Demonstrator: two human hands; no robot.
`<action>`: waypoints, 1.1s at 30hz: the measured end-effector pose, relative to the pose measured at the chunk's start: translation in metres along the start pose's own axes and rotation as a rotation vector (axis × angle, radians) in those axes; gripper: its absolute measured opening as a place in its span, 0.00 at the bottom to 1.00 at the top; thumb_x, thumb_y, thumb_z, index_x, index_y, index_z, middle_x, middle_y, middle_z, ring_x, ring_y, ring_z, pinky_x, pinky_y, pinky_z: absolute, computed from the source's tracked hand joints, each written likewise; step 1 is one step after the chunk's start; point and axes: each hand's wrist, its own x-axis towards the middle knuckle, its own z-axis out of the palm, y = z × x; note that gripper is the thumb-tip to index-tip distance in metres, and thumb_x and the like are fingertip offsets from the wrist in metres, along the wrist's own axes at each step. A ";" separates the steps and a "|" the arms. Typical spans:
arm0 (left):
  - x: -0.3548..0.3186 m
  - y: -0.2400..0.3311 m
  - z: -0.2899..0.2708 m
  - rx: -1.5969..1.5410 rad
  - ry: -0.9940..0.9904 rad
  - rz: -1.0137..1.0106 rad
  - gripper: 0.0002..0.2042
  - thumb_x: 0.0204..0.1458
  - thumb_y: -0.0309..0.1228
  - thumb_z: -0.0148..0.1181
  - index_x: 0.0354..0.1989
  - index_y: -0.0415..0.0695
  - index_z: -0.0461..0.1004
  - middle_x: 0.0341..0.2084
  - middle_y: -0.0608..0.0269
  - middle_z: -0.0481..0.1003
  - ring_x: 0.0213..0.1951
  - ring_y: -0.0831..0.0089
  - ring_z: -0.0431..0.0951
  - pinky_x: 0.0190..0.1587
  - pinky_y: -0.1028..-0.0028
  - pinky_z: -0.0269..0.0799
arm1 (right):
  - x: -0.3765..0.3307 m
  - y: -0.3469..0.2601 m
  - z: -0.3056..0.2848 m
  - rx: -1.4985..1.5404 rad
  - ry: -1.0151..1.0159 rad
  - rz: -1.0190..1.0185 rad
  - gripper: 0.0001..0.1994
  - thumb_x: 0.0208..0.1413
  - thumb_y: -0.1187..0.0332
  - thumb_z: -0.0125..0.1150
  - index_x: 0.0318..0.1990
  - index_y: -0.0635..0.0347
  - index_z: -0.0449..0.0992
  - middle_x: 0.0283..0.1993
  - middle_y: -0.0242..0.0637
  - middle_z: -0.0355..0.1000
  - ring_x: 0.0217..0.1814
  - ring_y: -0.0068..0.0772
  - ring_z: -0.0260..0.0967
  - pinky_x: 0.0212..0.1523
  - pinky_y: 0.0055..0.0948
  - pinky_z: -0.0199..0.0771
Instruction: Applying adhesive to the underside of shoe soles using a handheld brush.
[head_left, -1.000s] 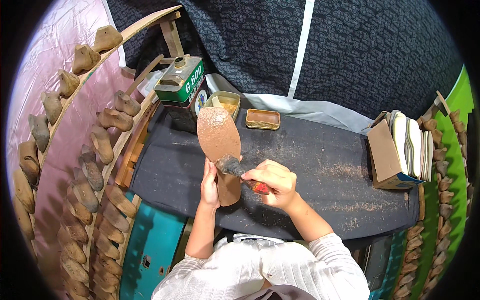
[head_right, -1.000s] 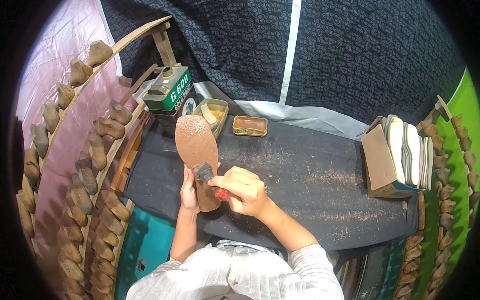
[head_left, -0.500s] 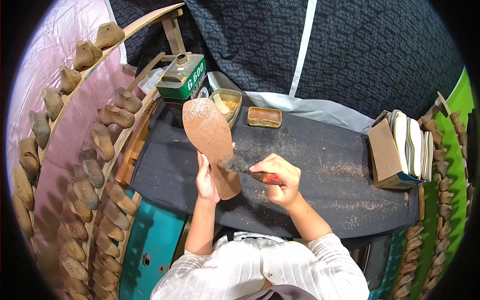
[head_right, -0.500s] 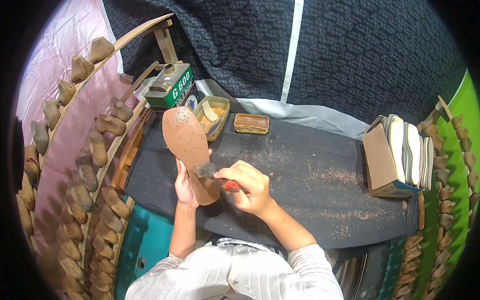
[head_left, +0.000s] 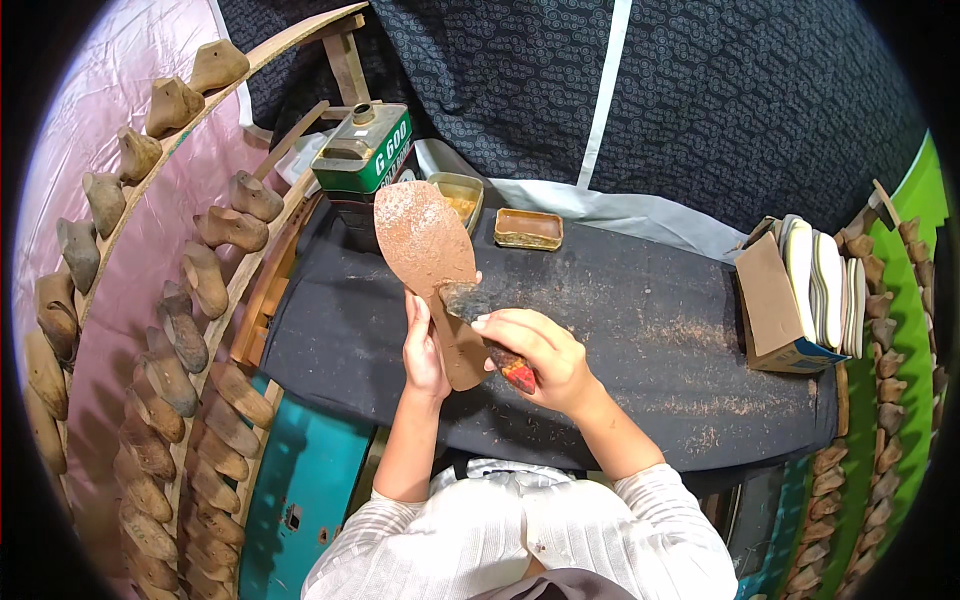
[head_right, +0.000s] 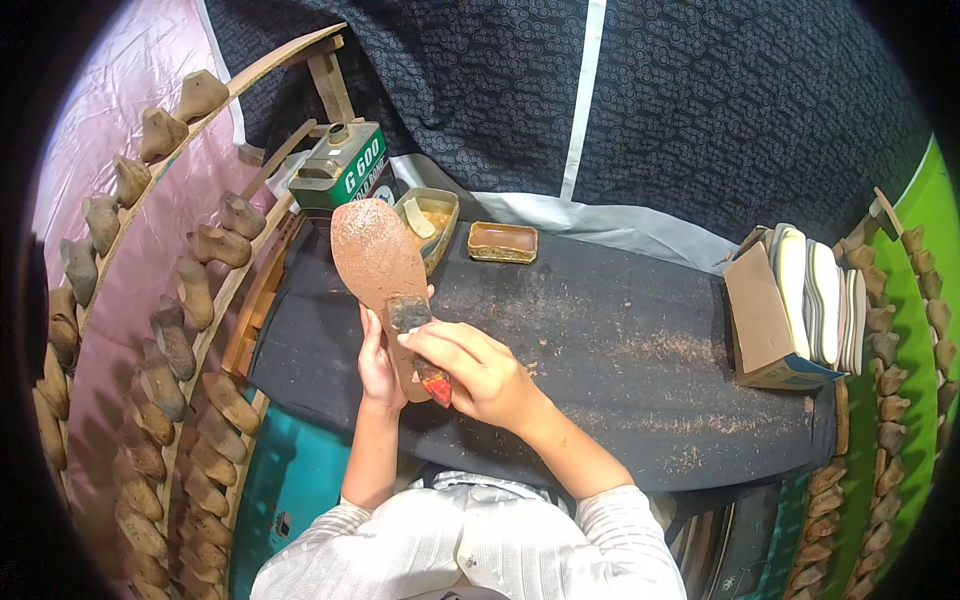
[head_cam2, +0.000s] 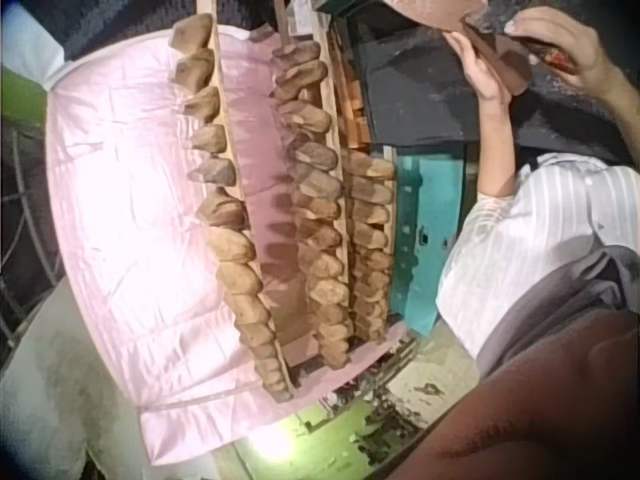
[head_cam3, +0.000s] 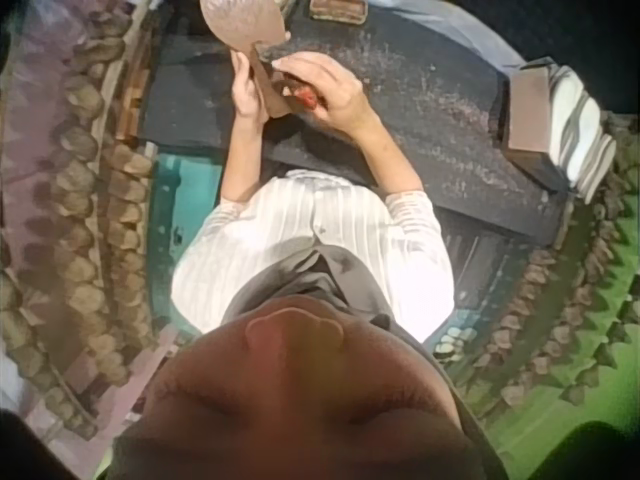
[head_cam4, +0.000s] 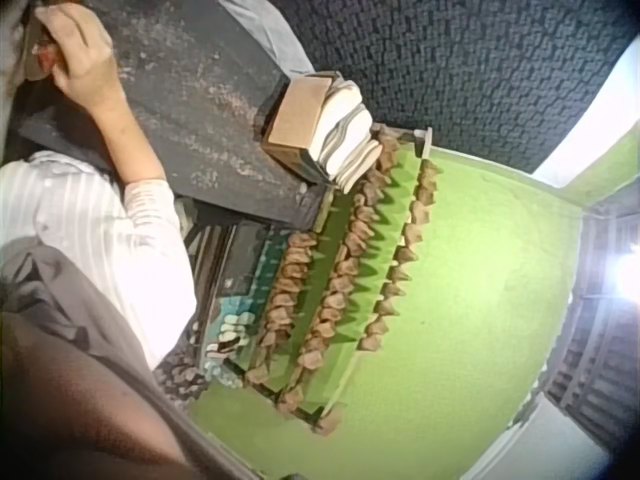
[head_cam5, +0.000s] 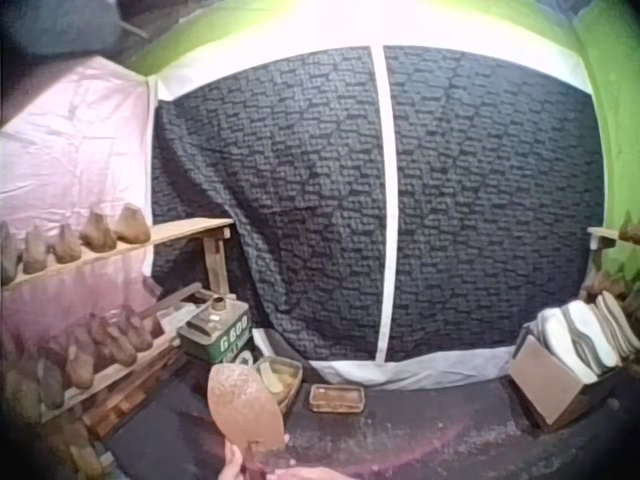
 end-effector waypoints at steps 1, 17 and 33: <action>0.001 0.000 -0.003 0.022 -0.003 -0.005 0.21 0.63 0.41 0.28 0.64 0.51 0.44 0.56 0.49 0.62 0.56 0.59 0.66 0.56 0.62 0.63 | 0.000 0.000 0.000 0.000 0.000 0.000 0.20 0.36 0.79 0.64 0.42 0.64 0.72 0.44 0.44 0.71 0.44 0.45 0.71 0.49 0.35 0.72; 0.001 -0.002 -0.009 -0.161 0.021 -0.039 0.20 0.63 0.43 0.26 0.62 0.52 0.46 0.53 0.43 0.63 0.38 0.60 0.76 0.38 0.63 0.78 | -0.013 0.005 0.009 0.071 -0.003 -0.091 0.17 0.39 0.78 0.64 0.41 0.63 0.75 0.45 0.44 0.72 0.41 0.43 0.73 0.42 0.35 0.74; 0.002 0.001 -0.008 -0.155 0.013 0.022 0.21 0.62 0.44 0.29 0.62 0.53 0.47 0.52 0.44 0.64 0.38 0.61 0.74 0.39 0.62 0.75 | -0.022 -0.002 0.012 0.117 0.013 -0.129 0.14 0.40 0.79 0.62 0.38 0.66 0.75 0.39 0.43 0.74 0.34 0.40 0.73 0.36 0.31 0.75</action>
